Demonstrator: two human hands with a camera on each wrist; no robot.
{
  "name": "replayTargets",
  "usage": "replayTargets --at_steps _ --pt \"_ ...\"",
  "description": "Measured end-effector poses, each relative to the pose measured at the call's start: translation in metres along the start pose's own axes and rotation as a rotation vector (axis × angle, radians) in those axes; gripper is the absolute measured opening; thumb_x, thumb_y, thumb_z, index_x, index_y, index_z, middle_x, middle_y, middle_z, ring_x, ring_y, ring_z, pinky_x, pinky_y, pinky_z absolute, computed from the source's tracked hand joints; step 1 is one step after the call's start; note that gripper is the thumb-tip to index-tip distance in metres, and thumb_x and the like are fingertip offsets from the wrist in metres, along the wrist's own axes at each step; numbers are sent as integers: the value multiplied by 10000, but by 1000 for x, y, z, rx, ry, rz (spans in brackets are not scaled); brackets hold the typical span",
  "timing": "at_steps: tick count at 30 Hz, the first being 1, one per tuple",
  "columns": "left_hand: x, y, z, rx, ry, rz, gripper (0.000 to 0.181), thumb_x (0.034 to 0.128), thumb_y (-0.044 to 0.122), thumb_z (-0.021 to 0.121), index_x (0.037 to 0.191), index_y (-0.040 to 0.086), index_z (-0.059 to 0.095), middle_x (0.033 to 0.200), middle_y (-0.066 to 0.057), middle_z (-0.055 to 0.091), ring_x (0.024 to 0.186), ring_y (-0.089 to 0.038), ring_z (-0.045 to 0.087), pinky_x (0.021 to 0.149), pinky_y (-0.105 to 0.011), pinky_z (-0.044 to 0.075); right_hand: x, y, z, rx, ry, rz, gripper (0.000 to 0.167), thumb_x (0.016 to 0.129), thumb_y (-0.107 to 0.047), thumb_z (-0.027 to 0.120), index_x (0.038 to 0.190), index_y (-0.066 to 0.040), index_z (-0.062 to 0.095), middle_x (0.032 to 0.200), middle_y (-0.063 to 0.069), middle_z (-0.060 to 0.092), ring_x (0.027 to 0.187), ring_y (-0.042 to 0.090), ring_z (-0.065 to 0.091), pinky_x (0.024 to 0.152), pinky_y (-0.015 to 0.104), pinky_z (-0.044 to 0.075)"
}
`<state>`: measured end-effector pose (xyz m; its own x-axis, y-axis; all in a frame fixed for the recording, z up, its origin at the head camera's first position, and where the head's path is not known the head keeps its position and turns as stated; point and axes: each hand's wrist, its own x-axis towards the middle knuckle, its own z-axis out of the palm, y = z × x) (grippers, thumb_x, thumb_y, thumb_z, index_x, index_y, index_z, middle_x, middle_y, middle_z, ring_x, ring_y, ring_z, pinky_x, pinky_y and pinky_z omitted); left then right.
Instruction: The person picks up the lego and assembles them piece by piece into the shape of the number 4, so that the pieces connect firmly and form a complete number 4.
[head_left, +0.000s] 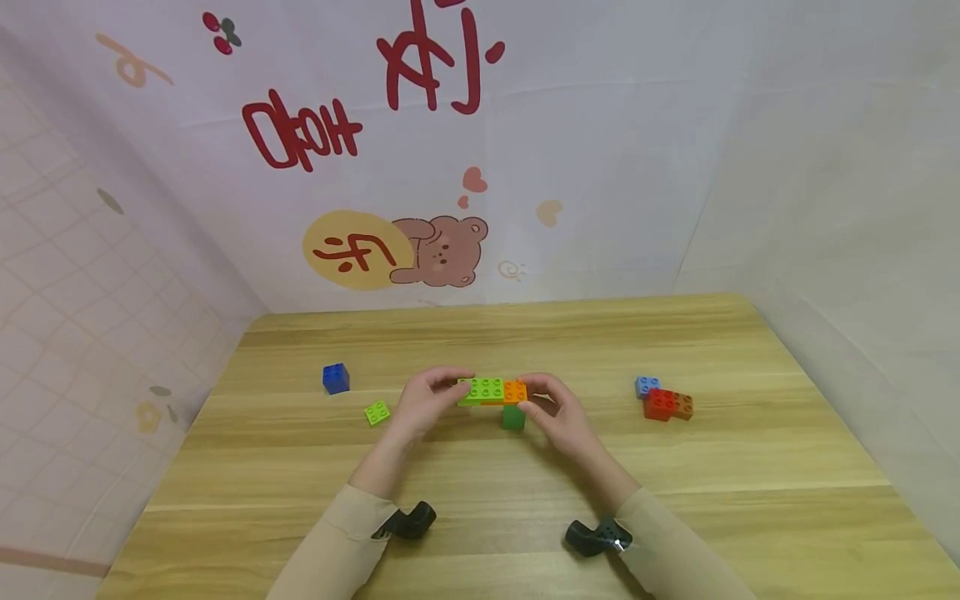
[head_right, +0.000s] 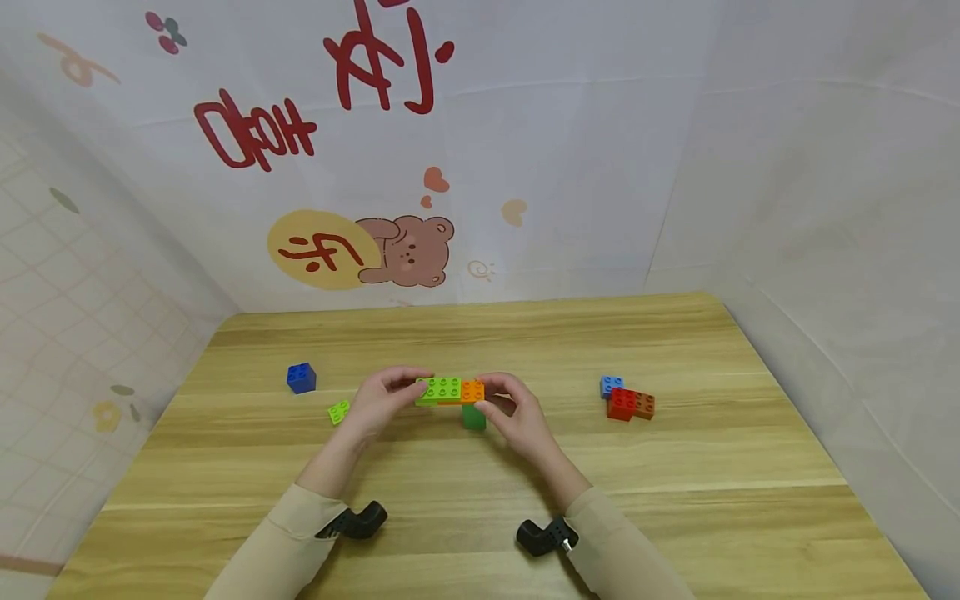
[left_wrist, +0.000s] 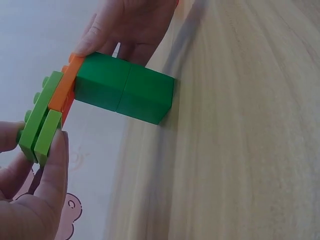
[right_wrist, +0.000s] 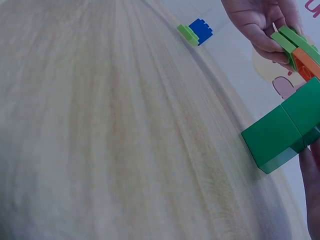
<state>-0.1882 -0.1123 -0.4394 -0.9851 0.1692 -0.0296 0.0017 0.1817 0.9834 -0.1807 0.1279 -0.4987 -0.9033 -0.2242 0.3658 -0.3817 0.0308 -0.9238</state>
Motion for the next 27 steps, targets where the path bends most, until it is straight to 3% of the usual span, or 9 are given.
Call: replayTargets --at_steps 10,15,22,27 --pt "-1 6 -1 1 10 -34 209 896 92 728 1097 42 749 1050 -63 684 900 -168 596 749 -258 519 1 -1 0 -12 -9 45 327 919 83 636 1241 74 579 1228 223 581 1083 181 590 945 309 521" --pt "-1 6 -1 -29 9 -33 211 890 65 726 1097 26 746 1068 -70 682 913 -166 596 757 -253 526 0 -3 0 -4 -8 46 320 932 17 655 1246 27 594 1233 170 590 1089 176 588 941 296 521" --pt "-1 6 1 -56 23 -38 207 888 40 721 1091 12 746 1065 -72 687 899 -153 604 762 -260 538 0 -2 0 -5 -8 -12 303 935 -16 668 1228 20 600 1204 156 599 1074 190 599 918 284 534" --pt "-1 7 1 -69 32 -51 201 886 23 718 1084 3 746 1051 -79 686 884 -150 604 766 -271 540 0 -3 0 -3 0 24 303 933 -20 671 1227 7 603 1209 141 600 1083 190 598 925 277 528"
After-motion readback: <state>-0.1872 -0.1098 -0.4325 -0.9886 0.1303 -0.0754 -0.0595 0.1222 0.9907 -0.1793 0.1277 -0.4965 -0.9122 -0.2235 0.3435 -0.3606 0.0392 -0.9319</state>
